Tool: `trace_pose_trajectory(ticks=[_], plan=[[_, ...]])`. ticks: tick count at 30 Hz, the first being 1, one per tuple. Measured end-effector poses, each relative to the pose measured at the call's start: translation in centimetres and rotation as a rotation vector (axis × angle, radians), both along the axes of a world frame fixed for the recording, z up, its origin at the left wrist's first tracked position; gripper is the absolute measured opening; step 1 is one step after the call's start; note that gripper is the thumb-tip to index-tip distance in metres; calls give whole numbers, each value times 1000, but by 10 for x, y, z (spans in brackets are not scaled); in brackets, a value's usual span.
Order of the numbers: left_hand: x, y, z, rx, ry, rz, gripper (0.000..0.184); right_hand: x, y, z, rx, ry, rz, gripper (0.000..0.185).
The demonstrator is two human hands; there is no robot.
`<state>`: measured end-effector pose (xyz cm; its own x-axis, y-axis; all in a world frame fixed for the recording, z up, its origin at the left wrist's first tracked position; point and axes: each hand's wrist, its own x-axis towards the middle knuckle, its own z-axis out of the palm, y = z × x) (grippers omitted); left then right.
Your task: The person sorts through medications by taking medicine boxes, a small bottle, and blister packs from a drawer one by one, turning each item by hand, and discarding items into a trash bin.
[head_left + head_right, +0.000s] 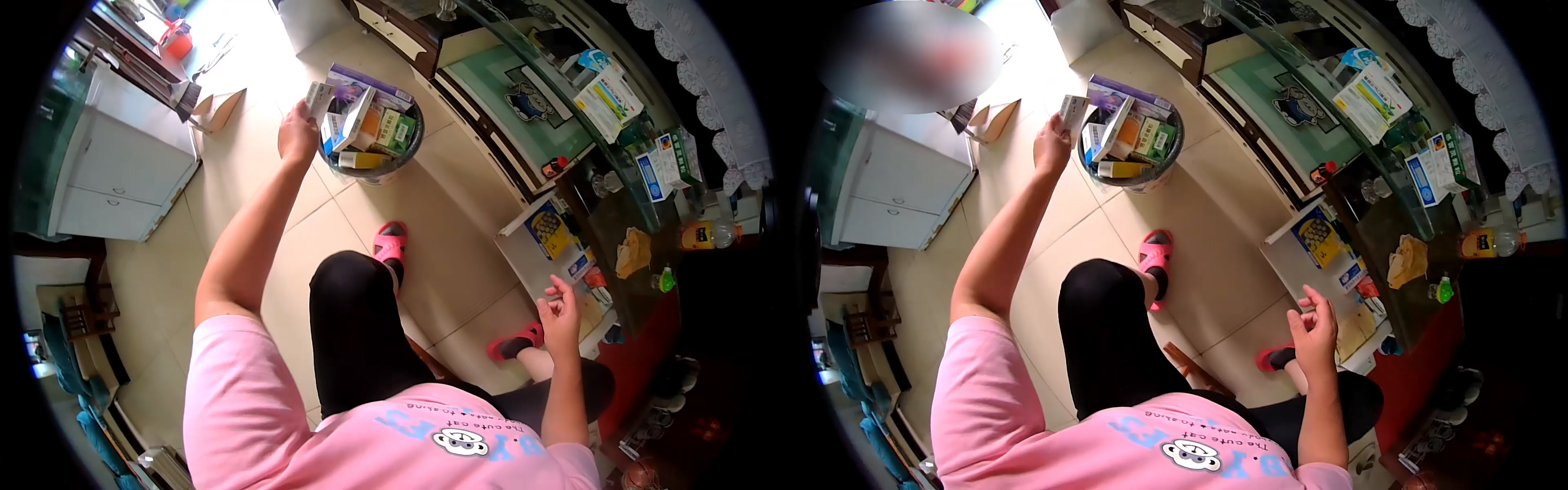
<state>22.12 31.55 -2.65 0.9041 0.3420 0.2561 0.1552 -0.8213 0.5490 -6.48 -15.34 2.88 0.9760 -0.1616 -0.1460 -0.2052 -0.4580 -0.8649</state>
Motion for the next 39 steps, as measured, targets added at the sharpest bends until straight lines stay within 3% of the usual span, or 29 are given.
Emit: trace_pose_trajectory(ticks=[2,5,6,8,10,11,12,13,14,15,16,17,18,20,22,25,26,30,34,39], plan=[[22,5,-12,140,-25,-4,41,5,-3,-10,-22,-4,2,44],[47,-16,-24,236,350,24,49,12,-3,-15,-87,8,32,44],[62,-13,-53,317,297,-1,50,15,-3,-15,-83,21,27,44],[85,-7,-88,155,354,-144,44,19,-2,-16,-95,23,38,44],[88,-12,-85,147,550,-183,36,27,1,-20,-88,49,28,44],[100,6,-130,34,368,-139,35,27,-1,-18,-93,74,13,44],[115,30,-167,-72,352,-183,36,29,-2,-21,-84,62,36,44],[111,28,-147,-275,489,-261,38,30,-4,-26,-90,47,55,45],[109,30,-146,-409,426,-280,42,31,-5,-31,-64,49,68,44],[93,11,-114,-318,386,-251,45,33,-7,-29,-38,106,84,43],[99,25,-129,31,199,-257,46,34,-11,-37,-75,95,139,40],[81,-9,-97,-76,235,-172,45,33,-18,-45,-58,96,178,35],[81,-15,-103,-359,167,-250,44,32,-25,-59,-120,93,234,31],[10,-114,-6,-665,263,-228,44,29,-42,-101,-146,69,235,28],[-52,-182,60,-886,344,-371,45,26,-64,-147,-186,166,240,27],[-140,-249,109,-1207,471,-493,46,16,-111,-209,-186,299,43,30],[-161,-258,115,-1307,521,-556,46,13,-128,-229,-190,303,27,30],[-199,-297,104,-1457,790,-498,47,-14,-209,-306,-471,324,-531,51],[-190,-313,75,-1514,882,-376,39,-12,-291,-310,-412,402,-1076,70],[-182,-319,66,-1491,874,-387,38,20,-314,-284,-363,130,-1164,78]])
